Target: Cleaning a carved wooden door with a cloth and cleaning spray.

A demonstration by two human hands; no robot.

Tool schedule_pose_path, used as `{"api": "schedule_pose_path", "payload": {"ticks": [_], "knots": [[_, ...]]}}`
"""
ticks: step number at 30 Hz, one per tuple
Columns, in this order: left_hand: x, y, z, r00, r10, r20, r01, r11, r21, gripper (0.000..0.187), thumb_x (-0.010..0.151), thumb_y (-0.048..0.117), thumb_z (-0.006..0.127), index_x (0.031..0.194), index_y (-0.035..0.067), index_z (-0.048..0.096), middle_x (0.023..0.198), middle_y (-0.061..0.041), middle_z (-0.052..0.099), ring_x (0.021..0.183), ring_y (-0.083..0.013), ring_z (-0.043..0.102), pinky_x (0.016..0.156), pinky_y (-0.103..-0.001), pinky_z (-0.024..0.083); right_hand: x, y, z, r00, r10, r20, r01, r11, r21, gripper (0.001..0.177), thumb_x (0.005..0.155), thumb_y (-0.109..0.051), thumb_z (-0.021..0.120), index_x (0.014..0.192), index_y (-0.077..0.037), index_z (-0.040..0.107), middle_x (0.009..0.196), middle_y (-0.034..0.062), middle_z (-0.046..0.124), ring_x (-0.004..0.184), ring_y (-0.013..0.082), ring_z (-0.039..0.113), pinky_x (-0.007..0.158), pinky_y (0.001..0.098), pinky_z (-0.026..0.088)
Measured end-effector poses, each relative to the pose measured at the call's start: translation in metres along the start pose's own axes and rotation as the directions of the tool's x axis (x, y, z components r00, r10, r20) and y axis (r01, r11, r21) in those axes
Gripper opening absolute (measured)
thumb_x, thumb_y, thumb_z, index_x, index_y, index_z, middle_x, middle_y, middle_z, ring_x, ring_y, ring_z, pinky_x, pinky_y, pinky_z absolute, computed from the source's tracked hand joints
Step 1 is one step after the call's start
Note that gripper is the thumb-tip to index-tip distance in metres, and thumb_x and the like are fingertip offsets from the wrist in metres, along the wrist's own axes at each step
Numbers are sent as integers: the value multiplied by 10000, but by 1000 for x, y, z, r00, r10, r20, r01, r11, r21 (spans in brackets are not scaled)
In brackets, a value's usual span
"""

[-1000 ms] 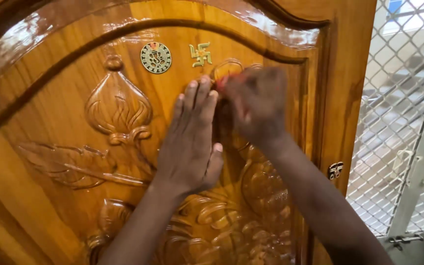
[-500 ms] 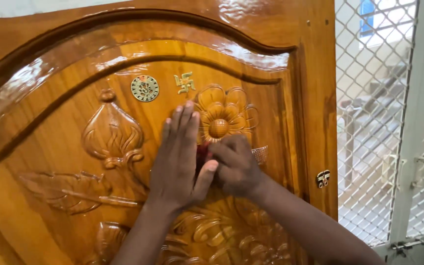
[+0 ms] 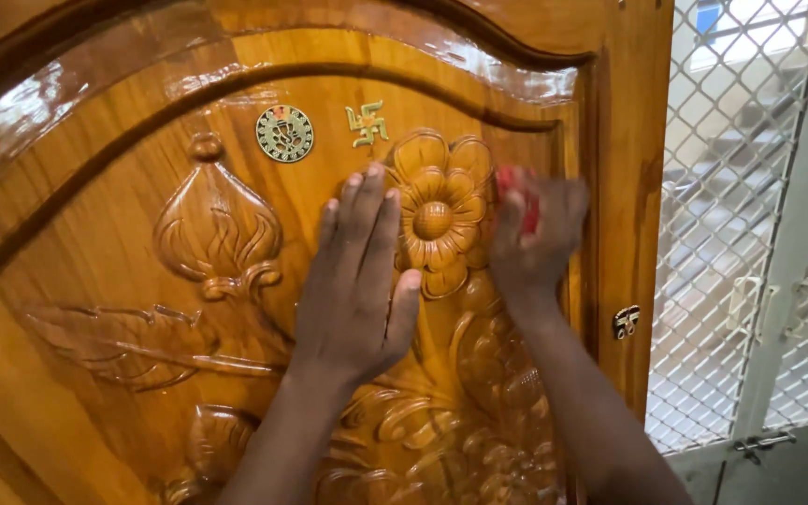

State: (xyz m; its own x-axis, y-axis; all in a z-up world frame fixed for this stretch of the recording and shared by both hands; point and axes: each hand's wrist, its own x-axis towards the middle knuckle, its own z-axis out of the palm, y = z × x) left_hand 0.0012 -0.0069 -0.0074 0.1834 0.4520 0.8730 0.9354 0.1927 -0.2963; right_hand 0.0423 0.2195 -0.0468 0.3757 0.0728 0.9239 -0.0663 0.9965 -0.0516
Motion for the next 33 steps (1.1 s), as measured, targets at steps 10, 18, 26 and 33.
{"api": "schedule_pose_path", "payload": {"ticks": [10,18,26,33], "knots": [[1,0,1,1000,4,-24,-5,1000,-24,676,957,229,525,1540,-75,368,1660,-236,308,1571,-411,274,1300,-541,194,6,-23,0,990,142,-4,-142,990,-11,204,1114,-207,592,1238,-58,655,1245,184,577,1199,352,585,1097,480,491],[2,-1,2,1000,19,-12,-18,999,42,667,972,256,499,1535,-81,381,1659,-239,317,1575,-406,267,1300,-540,191,-28,-19,-18,946,-206,252,180,976,123,323,1135,-302,612,1368,-77,606,1500,260,492,1485,451,461,1295,585,332],[3,3,8,997,69,-37,-64,989,131,583,997,238,508,1513,-28,453,1605,-236,379,1543,-416,307,1290,-556,182,-20,-84,-17,942,-63,330,12,988,156,480,1041,-160,546,1494,-14,486,1566,247,466,1509,458,447,1304,561,312],[-10,20,24,982,186,33,-189,951,244,602,983,234,608,1503,-32,463,1558,-197,445,1517,-366,410,1277,-616,130,-41,-36,-46,818,-192,542,61,966,250,665,910,-33,640,1517,61,384,1568,295,436,1491,445,424,1268,570,307]]}}
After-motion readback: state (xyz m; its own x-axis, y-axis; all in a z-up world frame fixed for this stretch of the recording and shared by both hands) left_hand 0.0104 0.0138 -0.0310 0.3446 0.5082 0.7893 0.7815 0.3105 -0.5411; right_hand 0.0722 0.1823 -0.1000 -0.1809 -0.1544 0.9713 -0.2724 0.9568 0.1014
